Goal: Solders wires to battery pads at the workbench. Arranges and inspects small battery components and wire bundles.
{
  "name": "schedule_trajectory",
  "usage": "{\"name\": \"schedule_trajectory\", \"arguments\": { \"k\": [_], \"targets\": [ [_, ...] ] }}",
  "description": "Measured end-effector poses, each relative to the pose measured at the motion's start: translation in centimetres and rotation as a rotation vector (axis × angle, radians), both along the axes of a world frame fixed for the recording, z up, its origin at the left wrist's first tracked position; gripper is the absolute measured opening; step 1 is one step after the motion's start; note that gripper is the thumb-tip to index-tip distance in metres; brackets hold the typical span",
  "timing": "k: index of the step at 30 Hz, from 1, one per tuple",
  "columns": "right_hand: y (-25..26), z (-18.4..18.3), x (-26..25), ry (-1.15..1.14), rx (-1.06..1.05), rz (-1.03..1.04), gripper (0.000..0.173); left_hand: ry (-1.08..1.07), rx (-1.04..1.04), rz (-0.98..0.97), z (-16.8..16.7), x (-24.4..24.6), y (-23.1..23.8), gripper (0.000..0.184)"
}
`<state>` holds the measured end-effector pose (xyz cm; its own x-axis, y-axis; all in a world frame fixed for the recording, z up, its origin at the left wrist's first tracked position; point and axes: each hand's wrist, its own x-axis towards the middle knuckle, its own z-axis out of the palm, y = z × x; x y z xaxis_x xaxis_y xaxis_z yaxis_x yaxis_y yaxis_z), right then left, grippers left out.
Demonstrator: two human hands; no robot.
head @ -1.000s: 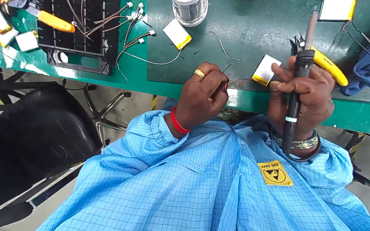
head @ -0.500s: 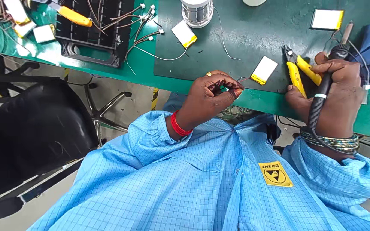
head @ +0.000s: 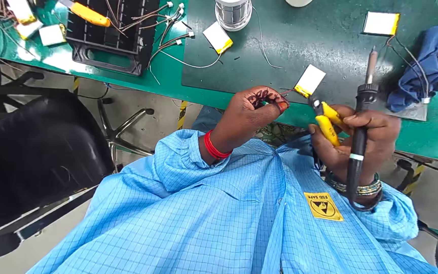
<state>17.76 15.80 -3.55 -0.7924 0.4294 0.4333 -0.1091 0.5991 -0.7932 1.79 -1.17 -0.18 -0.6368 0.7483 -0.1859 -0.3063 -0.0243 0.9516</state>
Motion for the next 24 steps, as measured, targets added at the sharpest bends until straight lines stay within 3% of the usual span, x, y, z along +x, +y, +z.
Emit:
{"name": "schedule_trajectory", "arguments": {
  "k": [24],
  "targets": [
    [-1.30,-0.79,0.27,0.061,-0.052,0.072,0.035,0.109,0.130,-0.016,-0.33,0.33,-0.20,0.014]
  ]
}}
